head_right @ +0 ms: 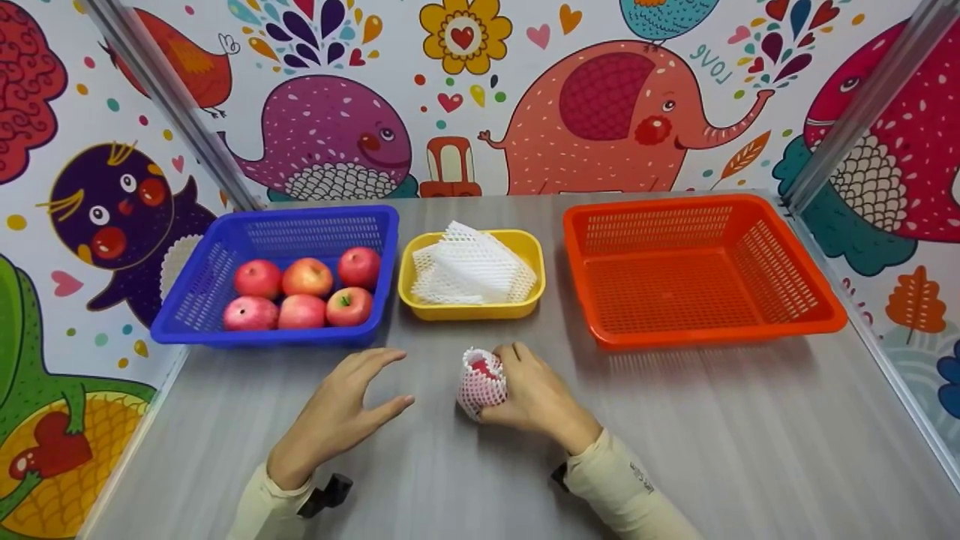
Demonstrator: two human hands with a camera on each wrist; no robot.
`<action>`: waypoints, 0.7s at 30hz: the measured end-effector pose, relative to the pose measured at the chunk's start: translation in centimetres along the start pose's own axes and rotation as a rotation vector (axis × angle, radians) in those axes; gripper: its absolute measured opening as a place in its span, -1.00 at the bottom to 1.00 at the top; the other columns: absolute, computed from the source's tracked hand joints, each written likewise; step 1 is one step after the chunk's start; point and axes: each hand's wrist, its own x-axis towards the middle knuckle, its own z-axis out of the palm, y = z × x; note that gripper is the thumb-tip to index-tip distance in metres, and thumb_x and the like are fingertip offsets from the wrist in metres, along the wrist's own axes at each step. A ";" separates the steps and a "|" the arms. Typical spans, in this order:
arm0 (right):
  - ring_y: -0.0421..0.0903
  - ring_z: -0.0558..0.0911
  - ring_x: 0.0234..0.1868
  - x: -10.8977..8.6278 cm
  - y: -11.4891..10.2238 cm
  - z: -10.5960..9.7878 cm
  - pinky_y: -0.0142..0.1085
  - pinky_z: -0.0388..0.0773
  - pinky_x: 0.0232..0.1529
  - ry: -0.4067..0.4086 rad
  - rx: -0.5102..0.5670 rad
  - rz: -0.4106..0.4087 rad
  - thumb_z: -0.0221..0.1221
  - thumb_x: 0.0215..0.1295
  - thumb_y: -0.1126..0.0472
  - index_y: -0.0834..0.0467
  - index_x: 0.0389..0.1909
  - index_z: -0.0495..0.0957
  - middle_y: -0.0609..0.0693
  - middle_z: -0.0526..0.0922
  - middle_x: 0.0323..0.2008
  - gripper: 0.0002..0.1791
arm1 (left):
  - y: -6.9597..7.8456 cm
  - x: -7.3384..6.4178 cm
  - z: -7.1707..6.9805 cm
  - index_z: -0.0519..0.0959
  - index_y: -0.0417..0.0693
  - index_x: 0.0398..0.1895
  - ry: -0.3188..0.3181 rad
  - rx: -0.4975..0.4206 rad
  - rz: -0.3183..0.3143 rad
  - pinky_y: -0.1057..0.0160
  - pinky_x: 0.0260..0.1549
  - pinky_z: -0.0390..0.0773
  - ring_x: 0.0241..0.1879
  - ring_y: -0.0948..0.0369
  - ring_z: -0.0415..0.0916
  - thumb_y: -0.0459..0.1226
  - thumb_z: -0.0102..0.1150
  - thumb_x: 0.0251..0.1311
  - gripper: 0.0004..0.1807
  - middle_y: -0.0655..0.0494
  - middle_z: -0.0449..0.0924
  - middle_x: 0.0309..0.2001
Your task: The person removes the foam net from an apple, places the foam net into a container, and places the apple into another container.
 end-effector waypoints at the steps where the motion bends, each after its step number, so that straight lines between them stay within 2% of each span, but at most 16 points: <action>1: -0.11 0.54 -0.21 0.0 -0.1 -0.2 -0.17 0.60 -0.23 0.013 0.017 0.005 0.53 -0.30 0.03 0.19 0.08 0.50 -0.04 0.49 -0.13 -0.20 | 0.0 0.1 -0.1 0.57 -0.16 0.18 -0.002 0.001 -0.001 0.00 0.14 0.47 0.11 0.06 0.50 0.00 0.41 0.16 -0.39 0.03 0.60 0.10; 5: -0.12 0.55 -0.18 0.2 -0.5 -1.7 -0.15 0.61 -0.20 0.097 0.108 0.000 0.56 -0.28 0.04 0.19 0.09 0.51 -0.05 0.50 -0.13 -0.19 | 0.1 0.3 -0.4 0.57 -0.13 0.20 -0.014 0.001 -0.013 0.00 0.16 0.45 0.12 0.07 0.50 0.00 0.39 0.17 -0.40 0.04 0.60 0.11; 12: -0.13 0.59 -0.04 0.3 -1.7 -3.4 -0.26 0.57 -0.02 0.219 0.449 0.000 0.64 -0.21 0.15 0.12 0.19 0.45 -0.13 0.58 -0.01 -0.14 | 0.9 1.2 -0.3 0.60 -0.11 0.15 0.032 -0.070 0.007 0.08 0.11 0.50 0.09 0.15 0.53 -0.04 0.38 0.21 -0.48 0.09 0.62 0.07; 15: -0.07 0.59 -0.01 0.3 -2.3 -3.4 -0.30 0.55 0.01 0.248 0.572 -0.023 0.63 -0.22 0.28 0.16 0.21 0.45 -0.07 0.60 0.02 -0.13 | 1.4 1.8 0.0 0.61 -0.09 0.14 0.043 -0.142 0.031 0.12 0.08 0.52 0.07 0.19 0.53 -0.05 0.35 0.25 -0.52 0.13 0.63 0.06; 21: 0.04 0.63 -0.03 0.1 -3.6 -2.9 -0.25 0.61 -0.03 0.261 0.814 -0.093 0.49 -0.11 0.53 0.31 0.23 0.42 0.16 0.59 0.04 -0.21 | 2.0 2.6 0.5 0.55 -0.01 0.24 0.016 -0.369 0.037 0.15 0.01 0.57 0.02 0.20 0.55 -0.01 0.28 0.31 -0.49 0.21 0.61 0.07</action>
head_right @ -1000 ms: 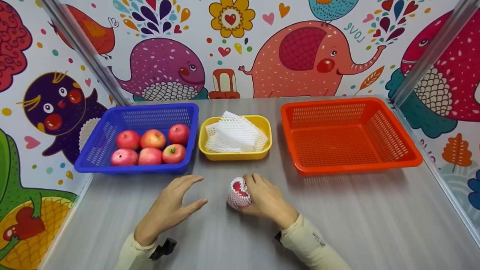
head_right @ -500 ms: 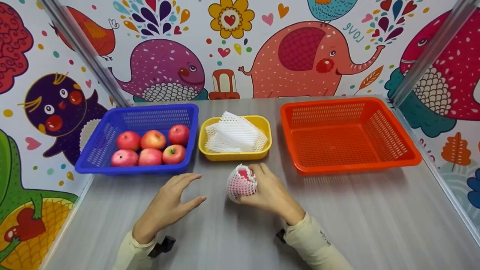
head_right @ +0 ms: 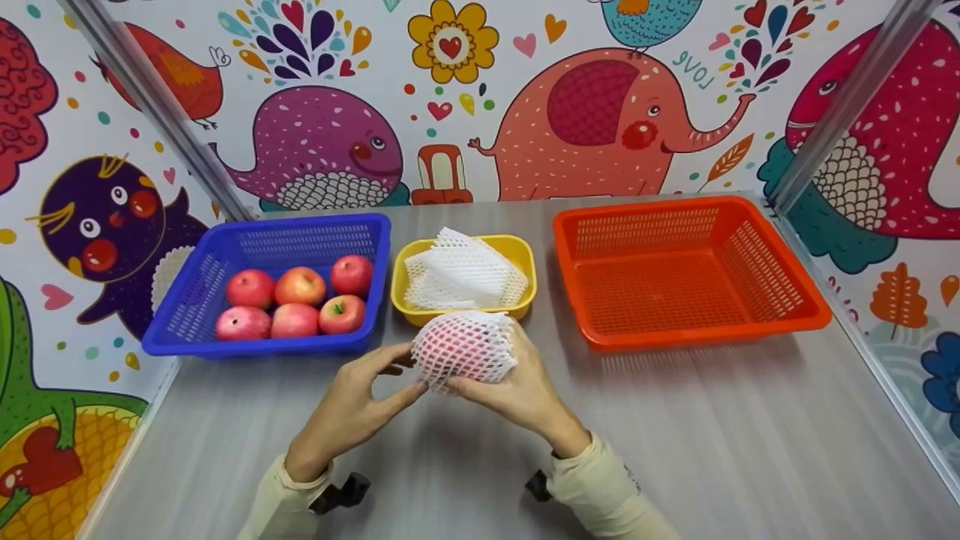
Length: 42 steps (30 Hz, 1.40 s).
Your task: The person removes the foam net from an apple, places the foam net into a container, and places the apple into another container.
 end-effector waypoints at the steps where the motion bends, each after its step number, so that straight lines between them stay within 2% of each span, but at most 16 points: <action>1: 0.05 0.63 -0.04 -0.1 0.0 0.2 -0.23 0.63 -0.06 -0.007 0.042 0.001 0.46 -0.09 0.56 0.33 0.22 0.40 0.20 0.58 0.04 -0.23 | 0.0 0.1 0.0 0.53 -0.01 0.27 -0.007 -0.038 -0.009 0.15 -0.01 0.58 0.02 0.19 0.56 0.01 0.28 0.30 -0.46 0.22 0.61 0.07; 4: 0.04 0.63 -0.05 -0.2 -0.1 0.8 -0.21 0.64 -0.08 -0.044 0.124 0.015 0.41 -0.03 0.57 0.38 0.22 0.37 0.24 0.57 0.03 -0.27 | 0.0 0.2 -0.1 0.46 0.01 0.33 -0.028 -0.124 -0.043 0.16 -0.04 0.60 0.02 0.22 0.56 0.06 0.34 0.22 -0.33 0.23 0.59 0.10; 7: 0.01 0.64 -0.07 -0.4 -0.2 1.3 -0.22 0.64 -0.11 -0.116 0.181 0.022 0.38 0.04 0.57 0.45 0.20 0.34 0.22 0.58 0.01 -0.33 | 0.0 0.3 -0.2 0.43 0.02 0.36 -0.045 -0.188 -0.062 0.15 -0.05 0.61 0.02 0.24 0.56 0.08 0.42 0.12 -0.24 0.25 0.58 0.10; 11: -0.02 0.65 -0.07 -0.5 -0.3 1.3 -0.23 0.64 -0.10 -0.194 0.173 0.044 0.36 0.10 0.53 0.48 0.19 0.35 0.18 0.60 0.00 -0.37 | -0.2 0.2 -0.1 0.42 -0.02 0.33 -0.042 -0.254 -0.052 0.14 -0.07 0.63 0.00 0.21 0.58 0.02 0.49 0.07 -0.22 0.20 0.59 0.09; 16: 0.02 0.64 -0.03 -0.3 -0.5 0.3 -0.21 0.61 -0.02 -0.232 0.091 0.049 0.41 0.08 0.48 0.36 0.24 0.41 0.17 0.62 0.04 -0.34 | -0.5 0.0 -0.6 0.42 -0.08 0.32 -0.002 -0.299 -0.056 0.19 -0.07 0.63 0.01 0.19 0.59 -0.07 0.54 0.03 -0.21 0.13 0.59 0.09; 19: -0.01 0.64 -0.01 -0.3 -0.5 -0.4 -0.22 0.63 -0.05 -0.192 0.075 -0.014 0.37 0.08 0.55 0.33 0.24 0.43 0.13 0.61 0.05 -0.35 | -0.7 -0.2 -1.1 0.43 -0.06 0.32 0.027 -0.295 -0.068 0.21 -0.08 0.63 0.03 0.17 0.59 -0.07 0.55 0.01 -0.20 0.12 0.59 0.10; 21: -0.03 0.63 -0.03 -0.2 -0.2 -0.8 -0.24 0.65 -0.11 -0.141 0.110 -0.098 0.30 0.08 0.64 0.38 0.19 0.46 0.15 0.61 0.03 -0.41 | -0.9 -0.3 -1.4 0.44 -0.04 0.31 0.041 -0.288 -0.077 0.21 -0.08 0.64 0.03 0.15 0.59 -0.06 0.56 -0.01 -0.20 0.12 0.59 0.09; 25: -0.05 0.64 -0.13 0.5 0.0 -1.6 -0.29 0.66 -0.22 -0.040 0.204 -0.246 0.19 0.07 0.75 0.50 -0.04 0.52 0.19 0.62 -0.11 -0.61 | -1.3 -0.6 -1.9 0.45 0.02 0.31 0.056 -0.276 -0.097 0.21 -0.09 0.64 0.03 0.17 0.58 -0.04 0.57 -0.02 -0.21 0.17 0.58 0.10; 27: -0.07 0.65 -0.20 1.1 -0.2 -2.4 -0.34 0.65 -0.28 0.005 0.191 -0.295 0.17 0.05 0.77 0.54 -0.15 0.52 0.19 0.63 -0.19 -0.69 | -1.5 -0.8 -2.1 0.46 0.03 0.30 0.067 -0.267 -0.096 0.21 -0.10 0.64 0.03 0.18 0.58 -0.03 0.56 -0.02 -0.22 0.18 0.58 0.10; 29: -0.09 0.63 -0.25 2.0 -0.7 -3.2 -0.39 0.62 -0.32 0.064 0.116 -0.331 0.18 0.02 0.78 0.54 -0.21 0.52 0.20 0.62 -0.24 -0.72 | -1.8 -1.1 -2.4 0.47 0.01 0.29 0.088 -0.265 -0.094 0.20 -0.10 0.65 0.02 0.17 0.58 -0.04 0.56 0.00 -0.24 0.17 0.59 0.09; 30: -0.10 0.61 -0.27 2.6 -1.0 -3.6 -0.41 0.60 -0.32 0.101 0.046 -0.355 0.20 0.00 0.77 0.53 -0.24 0.53 0.20 0.61 -0.26 -0.73 | -1.9 -1.3 -2.5 0.48 0.00 0.29 0.100 -0.264 -0.093 0.20 -0.10 0.65 0.02 0.17 0.58 -0.05 0.56 0.00 -0.24 0.17 0.59 0.09; 34: -0.07 0.55 -0.29 5.7 -2.3 -4.9 -0.46 0.51 -0.22 0.279 -0.390 -0.463 0.30 -0.02 0.65 0.43 -0.28 0.58 0.19 0.59 -0.31 -0.75 | -2.5 -2.2 -3.0 0.50 -0.01 0.27 0.140 -0.249 -0.119 0.20 -0.10 0.65 0.02 0.18 0.57 -0.10 0.59 -0.03 -0.25 0.18 0.60 0.06; 36: 0.01 0.55 -0.28 7.4 -2.3 -4.9 -0.38 0.52 -0.17 0.339 -0.635 -0.503 0.34 0.01 0.56 0.38 -0.27 0.60 0.19 0.57 -0.30 -0.77 | -2.6 -2.7 -3.3 0.51 -0.01 0.26 0.153 -0.233 -0.144 0.20 -0.10 0.65 0.02 0.19 0.57 -0.13 0.61 -0.07 -0.24 0.20 0.61 0.06; 37: 0.04 0.55 -0.28 8.3 -2.1 -4.8 -0.33 0.55 -0.17 0.351 -0.738 -0.518 0.34 0.03 0.52 0.36 -0.26 0.60 0.20 0.56 -0.30 -0.77 | -2.6 -2.8 -3.4 0.51 -0.03 0.26 0.160 -0.226 -0.156 0.19 -0.11 0.65 0.01 0.19 0.57 -0.16 0.62 -0.08 -0.24 0.19 0.61 0.05; 39: 0.12 0.56 -0.26 9.9 -1.2 -4.2 -0.19 0.60 -0.20 0.323 -0.898 -0.511 0.32 0.07 0.47 0.34 -0.23 0.59 0.22 0.53 -0.27 -0.79 | -2.4 -3.1 -3.6 0.51 -0.09 0.25 0.169 -0.218 -0.177 0.17 -0.11 0.65 0.01 0.17 0.58 -0.22 0.63 -0.11 -0.23 0.15 0.61 0.05; 42: 0.20 0.53 -0.22 12.0 1.5 -3.2 -0.02 0.61 -0.26 0.202 -1.067 -0.439 0.28 0.12 0.43 0.32 -0.23 0.56 0.24 0.50 -0.25 -0.82 | -1.4 -3.2 -4.1 0.50 -0.19 0.23 0.178 -0.219 -0.196 0.13 -0.10 0.65 0.00 0.11 0.58 -0.29 0.61 -0.11 -0.25 0.06 0.62 0.04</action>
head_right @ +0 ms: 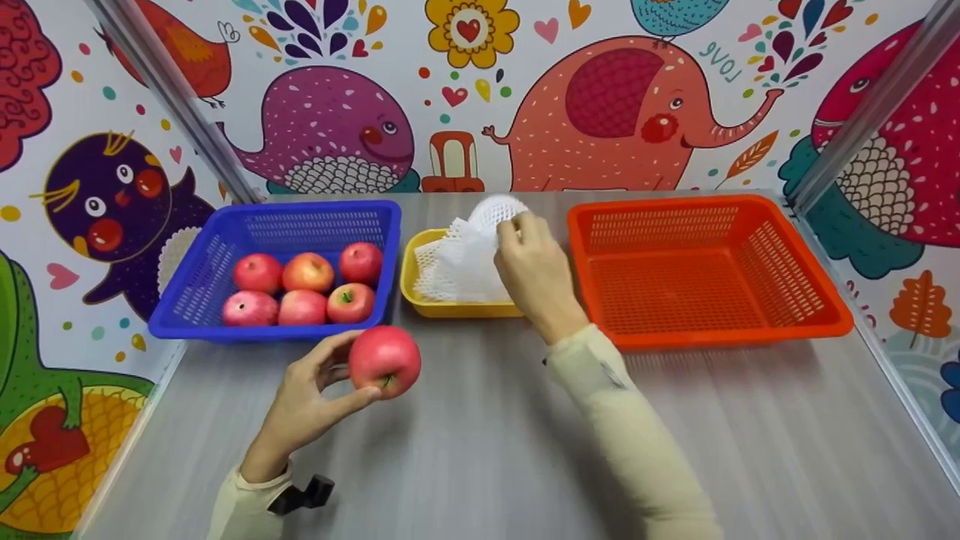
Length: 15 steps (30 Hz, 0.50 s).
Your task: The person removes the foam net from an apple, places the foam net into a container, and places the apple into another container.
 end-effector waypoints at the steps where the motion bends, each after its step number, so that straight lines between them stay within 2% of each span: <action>1: 0.21 0.52 -0.21 0.0 0.3 1.2 0.00 0.60 -0.25 -0.074 -0.025 0.008 0.27 0.14 0.41 0.31 -0.24 0.56 0.23 0.50 -0.25 -0.83 | 0.5 0.0 -0.2 0.50 -0.22 0.23 0.001 -0.001 -0.005 0.13 -0.10 0.65 -0.01 0.10 0.59 -0.31 0.61 -0.11 -0.25 0.04 0.62 0.03; 5: 0.22 0.50 -0.16 -0.8 1.3 4.8 0.04 0.56 -0.14 -0.422 -0.058 0.119 0.26 0.21 0.29 0.29 -0.20 0.57 0.23 0.54 -0.21 -0.82 | 2.0 -0.2 -0.9 0.51 -0.27 0.20 0.006 -0.006 -0.018 0.12 -0.11 0.65 -0.03 0.10 0.59 -0.33 0.59 -0.09 -0.29 0.02 0.63 0.01; 7: 0.23 0.52 -0.14 -1.2 1.8 6.0 0.07 0.54 -0.06 -0.590 -0.036 0.200 0.24 0.27 0.22 0.29 -0.12 0.56 0.24 0.57 -0.17 -0.75 | 2.2 -0.3 -1.1 0.51 -0.28 0.18 0.019 -0.003 -0.018 0.12 -0.11 0.65 -0.04 0.09 0.60 -0.34 0.59 -0.09 -0.30 0.01 0.63 -0.01; 9: 0.23 0.53 -0.12 -1.3 2.1 6.7 0.10 0.52 0.00 -0.717 -0.005 0.276 0.20 0.31 0.15 0.29 -0.01 0.54 0.25 0.58 -0.12 -0.66 | 2.2 -0.5 -1.4 0.52 -0.29 0.17 0.032 -0.001 -0.018 0.12 -0.11 0.65 -0.04 0.08 0.60 -0.34 0.59 -0.09 -0.31 0.00 0.63 -0.01; 12: 0.20 0.54 -0.09 -1.1 2.3 7.1 0.13 0.50 0.09 -0.827 0.056 0.356 0.17 0.38 0.06 0.27 0.13 0.48 0.26 0.57 -0.03 -0.55 | 2.0 -0.7 -1.9 0.51 -0.31 0.18 0.043 0.007 -0.020 0.12 -0.11 0.65 -0.04 0.07 0.60 -0.35 0.59 -0.09 -0.29 -0.02 0.62 0.00; 15: 0.18 0.54 -0.07 -0.8 2.0 6.7 0.12 0.50 0.09 -0.841 0.079 0.378 0.19 0.39 -0.04 0.24 0.16 0.48 0.23 0.58 0.00 -0.50 | 1.9 -0.8 -2.4 0.50 -0.32 0.20 0.056 0.018 -0.022 0.13 -0.11 0.65 -0.03 0.05 0.60 -0.36 0.60 -0.11 -0.27 -0.03 0.62 0.00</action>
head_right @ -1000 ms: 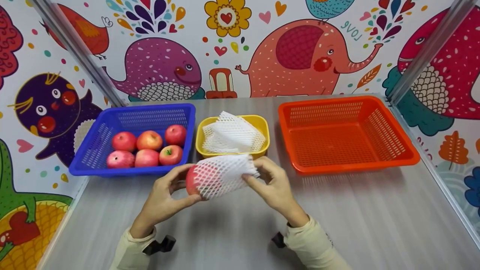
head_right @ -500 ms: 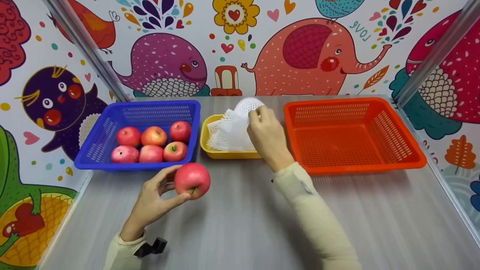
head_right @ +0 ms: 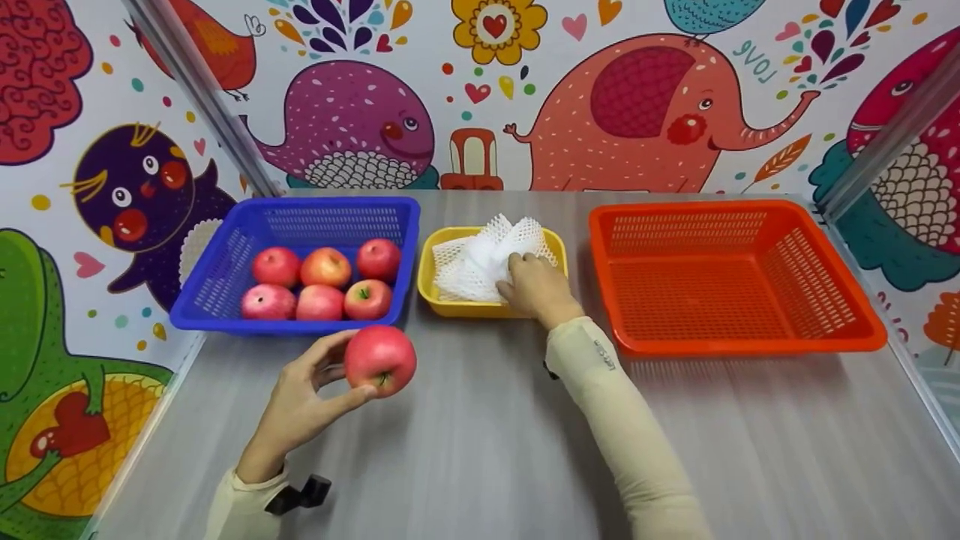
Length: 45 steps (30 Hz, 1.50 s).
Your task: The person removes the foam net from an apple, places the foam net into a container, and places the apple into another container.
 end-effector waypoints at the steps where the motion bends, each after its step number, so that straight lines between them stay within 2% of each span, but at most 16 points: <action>1: 0.18 0.55 -0.07 -0.4 0.0 -0.3 0.12 0.52 0.06 0.020 -0.007 -0.005 0.19 0.38 -0.05 0.24 0.14 0.50 0.23 0.58 -0.02 -0.49 | 0.0 0.1 -0.1 0.50 -0.31 0.20 0.004 0.004 0.001 0.13 -0.11 0.65 -0.03 0.06 0.60 -0.36 0.60 -0.11 -0.27 -0.03 0.62 0.01; 3: 0.20 0.57 -0.10 -1.5 -0.1 -0.9 0.12 0.55 -0.03 0.092 -0.042 -0.028 0.21 0.37 -0.06 0.26 0.09 0.52 0.24 0.60 -0.07 -0.50 | -0.3 0.4 -0.3 0.50 -0.30 0.21 0.017 0.012 0.000 0.13 -0.10 0.65 -0.02 0.06 0.60 -0.36 0.60 -0.12 -0.26 -0.04 0.62 0.01; 5: 0.23 0.58 -0.15 -2.9 -0.2 -1.6 0.11 0.56 -0.13 0.197 -0.088 -0.063 0.22 0.35 -0.02 0.30 0.01 0.55 0.26 0.61 -0.12 -0.54 | -1.1 0.6 -0.6 0.51 -0.21 0.22 0.031 0.028 0.009 0.18 -0.10 0.65 -0.02 0.14 0.59 -0.29 0.62 -0.11 -0.25 0.03 0.63 0.01; 8: 0.22 0.58 -0.23 -5.5 -0.6 -2.4 0.07 0.56 -0.22 0.355 -0.128 -0.131 0.26 0.32 0.03 0.32 -0.08 0.57 0.25 0.62 -0.19 -0.59 | -0.9 1.0 -1.3 0.52 -0.19 0.22 0.053 0.063 -0.003 0.17 -0.09 0.64 -0.03 0.17 0.60 -0.27 0.62 -0.10 -0.26 0.03 0.64 -0.01; 11: 0.15 0.56 -0.34 -8.0 -1.3 -3.0 -0.01 0.55 -0.34 0.463 -0.137 -0.202 0.28 0.30 0.06 0.30 -0.15 0.60 0.19 0.61 -0.29 -0.65 | -0.8 1.3 -1.8 0.52 -0.22 0.21 0.077 0.094 -0.018 0.13 -0.08 0.64 -0.04 0.15 0.60 -0.29 0.63 -0.13 -0.25 0.01 0.65 -0.03; 12: 0.12 0.55 -0.36 -8.7 -1.5 -3.1 -0.04 0.54 -0.38 0.482 -0.137 -0.222 0.30 0.28 0.07 0.29 -0.16 0.60 0.16 0.61 -0.33 -0.66 | -0.7 1.3 -1.9 0.52 -0.24 0.21 0.084 0.100 -0.027 0.12 -0.08 0.64 -0.04 0.14 0.61 -0.31 0.63 -0.14 -0.24 0.00 0.65 -0.03; 16: 0.03 0.53 -0.41 -11.2 -2.1 -3.2 -0.13 0.53 -0.45 0.506 -0.133 -0.266 0.37 0.22 0.08 0.22 -0.19 0.61 0.07 0.58 -0.39 -0.70 | -2.7 1.6 -2.4 0.53 -0.10 0.24 0.106 0.109 -0.030 0.17 -0.08 0.63 -0.05 0.23 0.59 -0.20 0.66 -0.15 -0.21 0.09 0.65 -0.02; 19: 0.01 0.55 -0.38 -12.2 -2.1 -3.2 -0.14 0.57 -0.41 0.486 -0.114 -0.258 0.42 0.17 0.08 0.19 -0.18 0.63 0.04 0.61 -0.34 -0.68 | -3.2 2.0 -2.6 0.53 -0.04 0.24 0.106 0.118 -0.018 0.23 -0.09 0.63 -0.06 0.28 0.58 -0.11 0.65 -0.14 -0.21 0.14 0.65 -0.04; 23: -0.01 0.53 -0.37 -12.7 -1.6 -3.3 -0.14 0.57 -0.40 0.449 -0.099 -0.222 0.43 0.15 0.06 0.19 -0.16 0.64 0.04 0.62 -0.33 -0.66 | -3.1 3.2 -3.2 0.55 -0.07 0.23 0.103 0.171 0.015 0.23 -0.12 0.63 -0.06 0.26 0.58 -0.06 0.64 -0.14 -0.20 0.14 0.65 -0.03; 25: -0.03 0.52 -0.39 -12.9 -1.3 -3.3 -0.15 0.57 -0.42 0.431 -0.095 -0.209 0.43 0.15 0.05 0.18 -0.16 0.64 0.03 0.62 -0.33 -0.66 | -3.0 4.4 -3.8 0.54 -0.11 0.23 0.095 0.209 0.025 0.19 -0.13 0.64 -0.08 0.22 0.60 -0.06 0.64 -0.13 -0.20 0.09 0.65 -0.03; 27: -0.04 0.54 -0.37 -13.2 -1.0 -3.2 -0.15 0.58 -0.41 0.419 -0.088 -0.201 0.43 0.16 0.05 0.17 -0.17 0.64 0.01 0.62 -0.33 -0.66 | -2.8 6.3 -4.6 0.53 -0.13 0.23 0.073 0.244 0.022 0.13 -0.12 0.63 -0.10 0.17 0.60 -0.03 0.62 -0.11 -0.20 0.04 0.63 -0.01; 31: -0.05 0.59 -0.33 -13.8 -0.6 -3.0 -0.14 0.60 -0.38 0.417 -0.075 -0.195 0.44 0.15 0.05 0.13 -0.17 0.64 -0.02 0.62 -0.33 -0.68 | -2.9 11.6 -6.5 0.50 -0.13 0.25 0.024 0.370 -0.028 0.07 -0.09 0.60 -0.10 0.10 0.57 0.10 0.56 -0.07 -0.15 -0.04 0.60 0.02; 34: -0.05 0.62 -0.31 -14.3 -0.5 -2.8 -0.13 0.60 -0.36 0.425 -0.067 -0.205 0.45 0.14 0.07 0.12 -0.17 0.64 -0.03 0.64 -0.33 -0.69 | -4.0 15.5 -7.7 0.46 -0.18 0.27 -0.014 0.518 -0.071 -0.02 -0.04 0.55 -0.03 0.00 0.54 0.13 0.50 -0.01 -0.14 -0.12 0.57 0.06; 37: -0.06 0.63 -0.30 -14.9 -0.4 -2.5 -0.14 0.60 -0.35 0.422 -0.062 -0.220 0.45 0.14 0.08 0.11 -0.17 0.65 -0.04 0.65 -0.32 -0.70 | -6.0 18.5 -8.4 0.43 -0.30 0.26 -0.064 0.665 -0.103 -0.15 0.04 0.47 0.05 -0.14 0.49 0.08 0.45 0.05 -0.16 -0.26 0.54 0.08; 41: -0.09 0.64 -0.32 -15.7 -0.3 -1.9 -0.17 0.60 -0.35 0.415 -0.061 -0.235 0.46 0.13 0.09 0.10 -0.19 0.65 -0.05 0.65 -0.33 -0.71 | -8.8 20.8 -8.8 0.36 -0.49 0.26 -0.132 0.792 -0.150 -0.24 0.12 0.39 0.10 -0.29 0.43 0.00 0.42 0.07 -0.12 -0.44 0.50 0.06; 45: -0.11 0.65 -0.34 -16.3 -0.1 -1.4 -0.19 0.60 -0.36 0.411 -0.065 -0.249 0.46 0.11 0.09 0.10 -0.21 0.64 -0.04 0.66 -0.34 -0.71 | -10.7 21.7 -9.0 0.26 -0.58 0.31 -0.171 0.840 -0.233 -0.25 0.14 0.38 0.14 -0.36 0.40 -0.02 0.41 0.07 -0.04 -0.55 0.44 0.10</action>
